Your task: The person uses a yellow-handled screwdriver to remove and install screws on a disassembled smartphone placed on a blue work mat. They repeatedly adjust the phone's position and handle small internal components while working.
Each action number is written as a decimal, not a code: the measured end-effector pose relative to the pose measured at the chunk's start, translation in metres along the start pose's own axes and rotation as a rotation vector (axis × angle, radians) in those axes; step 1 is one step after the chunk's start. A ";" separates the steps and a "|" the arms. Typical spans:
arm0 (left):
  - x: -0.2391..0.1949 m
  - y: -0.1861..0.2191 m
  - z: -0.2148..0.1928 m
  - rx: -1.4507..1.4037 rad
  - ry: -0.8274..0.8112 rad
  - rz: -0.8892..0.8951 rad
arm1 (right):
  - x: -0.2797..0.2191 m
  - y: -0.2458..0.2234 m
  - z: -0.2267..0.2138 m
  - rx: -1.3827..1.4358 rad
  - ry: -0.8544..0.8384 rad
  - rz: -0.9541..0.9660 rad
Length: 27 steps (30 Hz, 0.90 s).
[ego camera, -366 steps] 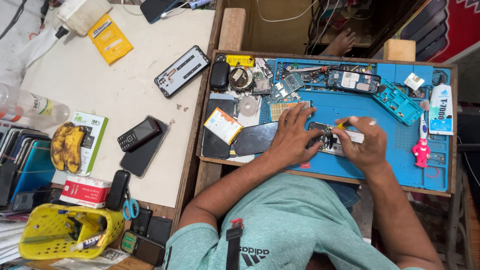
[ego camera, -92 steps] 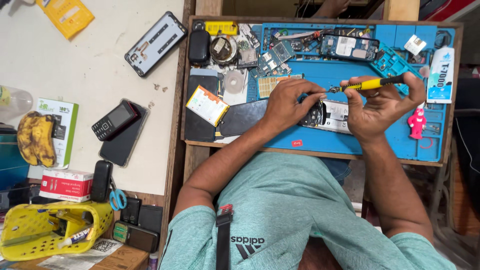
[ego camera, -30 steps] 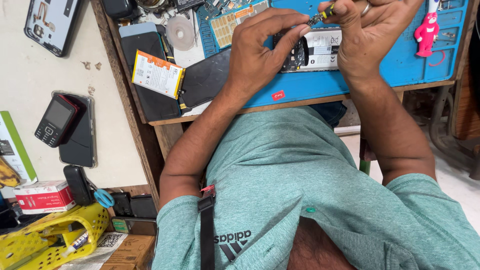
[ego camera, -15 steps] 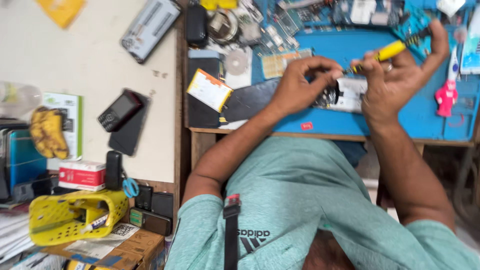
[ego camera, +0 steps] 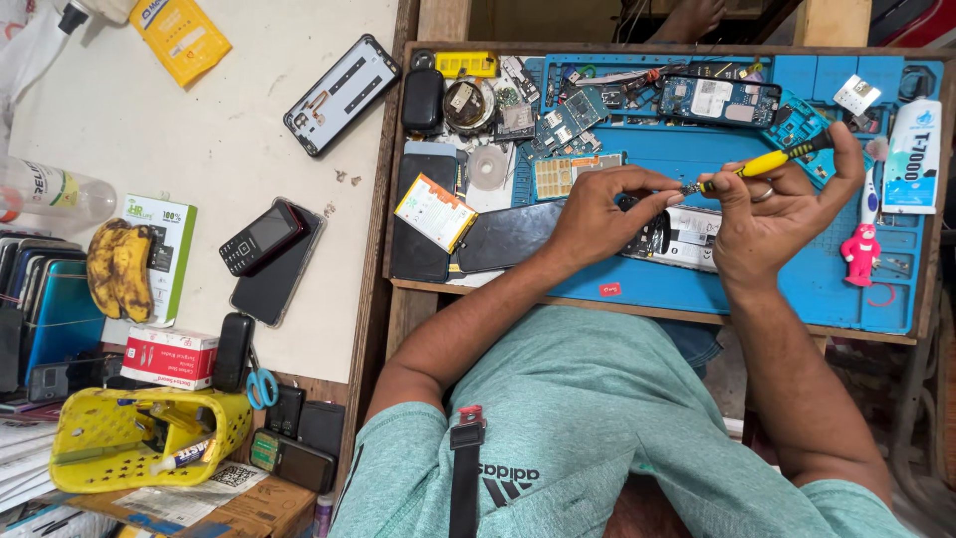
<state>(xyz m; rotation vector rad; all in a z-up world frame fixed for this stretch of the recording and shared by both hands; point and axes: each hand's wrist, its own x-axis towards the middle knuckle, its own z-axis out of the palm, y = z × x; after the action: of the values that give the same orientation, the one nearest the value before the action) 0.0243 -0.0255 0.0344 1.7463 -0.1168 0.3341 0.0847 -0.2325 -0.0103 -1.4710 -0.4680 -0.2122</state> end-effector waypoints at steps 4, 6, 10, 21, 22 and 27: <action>0.000 -0.004 0.003 -0.009 -0.008 -0.050 | 0.001 0.001 0.001 0.018 0.009 0.018; -0.001 -0.007 0.005 -0.032 -0.006 -0.072 | 0.000 0.000 0.001 -0.009 -0.003 0.003; -0.004 -0.013 0.007 -0.093 -0.003 -0.119 | -0.003 0.001 0.001 -0.071 -0.035 -0.090; -0.003 -0.029 0.009 -0.326 -0.080 -0.199 | -0.001 0.002 0.000 -0.019 -0.079 -0.100; -0.004 -0.032 0.010 -0.358 -0.088 -0.205 | -0.002 0.001 -0.001 -0.013 -0.081 -0.096; -0.002 -0.040 0.011 -0.464 -0.125 -0.201 | 0.000 -0.001 -0.001 0.050 -0.077 -0.060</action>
<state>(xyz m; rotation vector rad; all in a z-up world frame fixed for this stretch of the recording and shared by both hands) 0.0344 -0.0286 -0.0061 1.3033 -0.0987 0.0420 0.0839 -0.2336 -0.0093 -1.4213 -0.5762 -0.1904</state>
